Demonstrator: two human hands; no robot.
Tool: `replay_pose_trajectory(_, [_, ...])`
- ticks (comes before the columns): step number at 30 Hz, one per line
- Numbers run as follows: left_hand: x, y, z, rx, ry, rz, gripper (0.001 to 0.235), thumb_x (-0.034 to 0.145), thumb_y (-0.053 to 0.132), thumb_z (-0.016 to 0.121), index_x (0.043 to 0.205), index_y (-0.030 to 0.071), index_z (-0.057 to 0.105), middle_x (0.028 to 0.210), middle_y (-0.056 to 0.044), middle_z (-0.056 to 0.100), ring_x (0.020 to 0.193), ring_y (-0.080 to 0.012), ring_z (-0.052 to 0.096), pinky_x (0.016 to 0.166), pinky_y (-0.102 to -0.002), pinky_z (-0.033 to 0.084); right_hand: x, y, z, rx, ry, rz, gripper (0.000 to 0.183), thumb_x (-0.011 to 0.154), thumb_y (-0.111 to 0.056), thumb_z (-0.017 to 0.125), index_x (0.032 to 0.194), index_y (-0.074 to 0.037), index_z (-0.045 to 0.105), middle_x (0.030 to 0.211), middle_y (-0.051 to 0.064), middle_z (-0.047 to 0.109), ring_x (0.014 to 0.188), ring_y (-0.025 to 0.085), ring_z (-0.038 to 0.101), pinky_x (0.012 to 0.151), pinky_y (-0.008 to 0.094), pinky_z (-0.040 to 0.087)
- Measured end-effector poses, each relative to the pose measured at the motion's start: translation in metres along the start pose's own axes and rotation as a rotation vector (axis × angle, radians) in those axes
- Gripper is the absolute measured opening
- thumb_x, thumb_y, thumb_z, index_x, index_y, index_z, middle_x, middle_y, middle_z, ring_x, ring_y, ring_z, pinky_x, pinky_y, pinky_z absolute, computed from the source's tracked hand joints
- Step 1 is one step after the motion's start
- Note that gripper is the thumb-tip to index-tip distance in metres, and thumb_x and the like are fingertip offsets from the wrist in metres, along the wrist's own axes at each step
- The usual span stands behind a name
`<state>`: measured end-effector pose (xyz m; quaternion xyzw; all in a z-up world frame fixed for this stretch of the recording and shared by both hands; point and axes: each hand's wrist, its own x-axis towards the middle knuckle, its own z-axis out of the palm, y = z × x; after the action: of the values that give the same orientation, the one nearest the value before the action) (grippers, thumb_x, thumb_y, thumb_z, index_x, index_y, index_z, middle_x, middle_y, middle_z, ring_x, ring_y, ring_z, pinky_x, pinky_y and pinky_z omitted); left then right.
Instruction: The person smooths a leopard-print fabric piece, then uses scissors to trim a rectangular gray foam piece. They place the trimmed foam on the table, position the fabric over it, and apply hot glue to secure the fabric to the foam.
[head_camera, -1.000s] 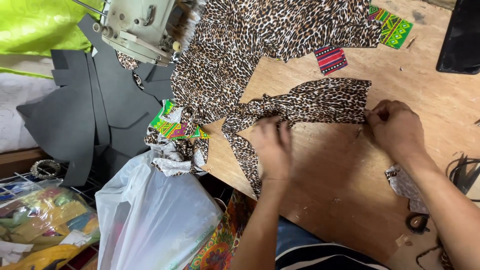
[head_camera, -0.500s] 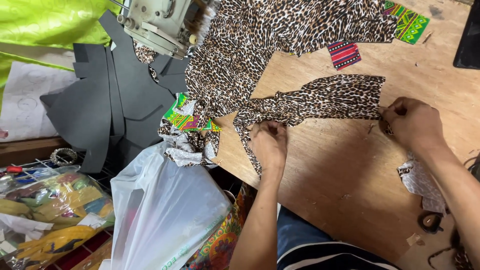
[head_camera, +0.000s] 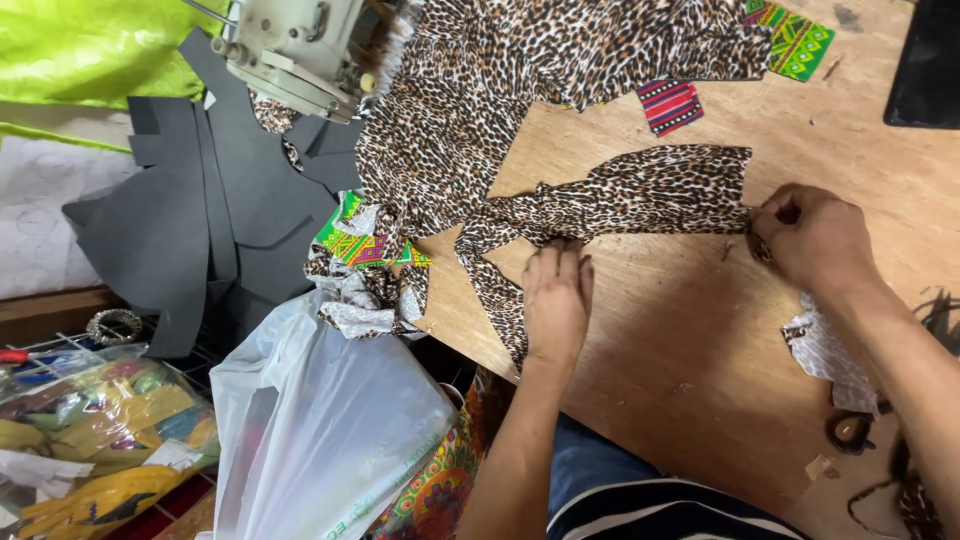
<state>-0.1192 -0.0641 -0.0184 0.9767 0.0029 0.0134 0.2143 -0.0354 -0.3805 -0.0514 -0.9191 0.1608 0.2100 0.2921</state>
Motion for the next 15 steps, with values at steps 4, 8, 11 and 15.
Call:
replay_pose_trajectory(4, [0.007,-0.011,0.005,-0.105,0.11,-0.013,0.032,0.112,0.019,0.064,0.134,-0.004,0.069,0.121,-0.018,0.068,0.116,-0.0349,0.059,0.106,-0.049,0.056,-0.004,-0.005,-0.002,-0.004,0.016,-0.022,0.009,0.102,-0.025,0.074,0.102,-0.019,0.081,0.099,0.009,0.081,0.093,0.031,0.073,0.085,0.044,0.053])
replay_pose_trajectory(8, [0.016,-0.021,0.017,-0.038,0.054,-0.015,0.023,0.114,0.014,0.06,0.121,-0.003,0.074,0.109,-0.015,0.067,0.104,-0.0329,0.06,0.11,-0.05,0.05,-0.012,-0.009,-0.004,-0.003,-0.003,-0.043,0.008,0.101,-0.019,0.071,0.102,-0.015,0.078,0.102,0.012,0.08,0.093,0.033,0.072,0.085,0.045,0.053])
replay_pose_trajectory(11, [0.015,-0.02,0.005,0.03,-0.03,0.009,0.024,0.114,0.013,0.057,0.122,-0.003,0.072,0.113,-0.016,0.064,0.106,-0.0344,0.058,0.104,-0.052,0.05,-0.01,0.001,0.003,-0.03,0.017,-0.068,0.009,0.1,-0.019,0.071,0.102,-0.014,0.078,0.104,0.014,0.08,0.096,0.037,0.072,0.087,0.046,0.053])
replay_pose_trajectory(15, [0.016,-0.014,-0.009,0.089,-0.073,0.012,0.027,0.112,0.027,0.061,0.116,0.006,0.077,0.121,-0.014,0.065,0.118,-0.0355,0.057,0.102,-0.051,0.045,-0.012,0.0,0.002,0.0,0.043,-0.109,0.01,0.101,-0.018,0.072,0.105,-0.012,0.078,0.106,0.016,0.079,0.097,0.038,0.071,0.09,0.048,0.052])
